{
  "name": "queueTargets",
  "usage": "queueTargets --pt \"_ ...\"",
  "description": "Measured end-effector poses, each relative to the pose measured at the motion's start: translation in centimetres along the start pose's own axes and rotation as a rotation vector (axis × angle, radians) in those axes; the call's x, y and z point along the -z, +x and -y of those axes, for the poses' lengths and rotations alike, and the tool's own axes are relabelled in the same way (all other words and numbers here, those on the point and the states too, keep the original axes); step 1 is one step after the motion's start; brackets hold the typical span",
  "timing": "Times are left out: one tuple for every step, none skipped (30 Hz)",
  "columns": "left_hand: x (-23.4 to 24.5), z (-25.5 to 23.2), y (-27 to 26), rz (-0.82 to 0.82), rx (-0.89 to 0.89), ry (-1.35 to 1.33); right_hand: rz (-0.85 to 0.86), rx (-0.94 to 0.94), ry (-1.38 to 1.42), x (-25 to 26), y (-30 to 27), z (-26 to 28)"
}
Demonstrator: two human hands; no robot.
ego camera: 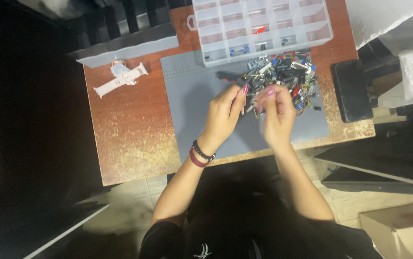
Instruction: The person sorts a pile of small electronic components and wires on a gray mat, picking up items one by one and placing them into compartments of a clear plastic organizer box. The person handles various connectors, wires, and small parts throughout the process.
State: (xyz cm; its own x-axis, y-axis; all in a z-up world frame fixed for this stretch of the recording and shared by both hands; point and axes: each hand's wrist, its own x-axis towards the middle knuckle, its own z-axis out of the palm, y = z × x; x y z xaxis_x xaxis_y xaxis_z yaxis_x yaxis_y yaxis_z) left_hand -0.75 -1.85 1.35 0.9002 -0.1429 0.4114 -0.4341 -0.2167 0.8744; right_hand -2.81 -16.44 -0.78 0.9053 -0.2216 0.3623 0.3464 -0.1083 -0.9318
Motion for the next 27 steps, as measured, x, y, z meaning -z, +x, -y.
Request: queueTargets --pt "-0.1 0.1 0.2 -0.001 -0.002 0.0 0.0 0.002 0.0 -0.1 0.2 0.5" --pt "-0.2 0.3 0.3 -0.006 -0.009 0.016 0.034 0.016 -0.039 -0.3 0.4 1.0" --pt "-0.3 0.5 0.5 -0.011 -0.015 0.032 0.069 0.03 -0.08 -0.5 0.6 1.4" --pt "-0.4 0.8 0.6 -0.013 -0.015 0.032 0.069 0.031 -0.08 -0.7 0.9 1.5" --pt "-0.5 1.1 0.8 -0.012 -0.022 0.061 0.055 0.039 -0.109 -0.9 1.1 1.5" --pt "-0.6 1.4 1.0 -0.011 -0.028 0.09 0.041 0.048 -0.139 -1.2 1.4 1.5" --pt "-0.6 1.7 1.2 -0.012 -0.029 0.09 0.041 0.05 -0.138 -1.2 1.7 1.4" --pt "-0.5 1.9 1.5 -0.011 -0.028 0.09 0.029 0.053 -0.181 -1.3 2.0 1.3" --pt "-0.5 2.2 1.8 -0.01 -0.025 0.09 0.018 0.055 -0.224 -1.4 2.4 1.2" --pt "-0.6 2.8 2.0 -0.013 -0.025 0.09 0.02 0.056 -0.224 -1.4 2.6 1.0" --pt "-0.5 3.3 2.1 -0.01 -0.023 0.093 0.011 0.065 -0.268 -1.5 2.8 0.7" --pt "-0.5 3.9 2.2 -0.007 -0.021 0.096 0.002 0.074 -0.312 -1.5 3.0 0.4" --pt "-0.4 4.1 2.5 -0.009 -0.019 0.097 0.006 0.073 -0.311 -1.6 3.2 -0.2" --pt "-0.2 4.4 2.8 -0.009 -0.027 0.103 0.016 0.073 -0.315 -1.7 3.4 -0.8" --pt "-0.2 4.6 3.1 -0.01 -0.034 0.106 0.028 0.072 -0.321 -1.6 3.5 -1.3" --pt "0.0 4.8 3.1 -0.013 -0.031 0.105 0.032 0.071 -0.323 -1.7 3.9 -1.0" --pt "0.3 5.0 3.2 -0.006 -0.045 0.095 0.059 0.086 -0.316 -2.0 4.4 -0.7" --pt "0.5 5.3 3.3 0.0 -0.059 0.085 0.087 0.102 -0.309 -2.2 4.8 -0.4" --pt "0.6 5.2 3.3 -0.003 -0.055 0.085 0.091 0.101 -0.31 -2.3 5.0 -0.8" --pt "0.6 5.2 3.3 -0.005 -0.069 0.105 0.099 0.099 -0.291 -2.4 5.1 -1.2" --pt "0.7 5.2 3.3 -0.01 -0.08 0.129 0.111 0.097 -0.269 -2.6 5.3 -1.6" --pt "0.8 5.5 3.2 -0.016 -0.074 0.132 0.118 0.095 -0.267 -2.8 5.5 -1.8" --pt "0.9 5.7 3.0 -0.036 -0.074 0.143 0.131 0.083 -0.253 -3.2 5.7 -2.0" --pt "1.1 6.0 2.8 -0.055 -0.075 0.155 0.145 0.072 -0.24 -3.5 5.8 -2.1" --pt "1.3 5.9 2.9 -0.059 -0.071 0.159 0.15 0.07 -0.236 -3.7 5.9 -2.4" --pt "1.5 5.8 3.0 -0.07 -0.066 0.158 0.171 0.061 -0.218 -3.8 6.0 -2.6" --pt "1.7 5.7 3.1 -0.08 -0.062 0.153 0.191 0.053 -0.202 -3.9 6.1 -2.9"
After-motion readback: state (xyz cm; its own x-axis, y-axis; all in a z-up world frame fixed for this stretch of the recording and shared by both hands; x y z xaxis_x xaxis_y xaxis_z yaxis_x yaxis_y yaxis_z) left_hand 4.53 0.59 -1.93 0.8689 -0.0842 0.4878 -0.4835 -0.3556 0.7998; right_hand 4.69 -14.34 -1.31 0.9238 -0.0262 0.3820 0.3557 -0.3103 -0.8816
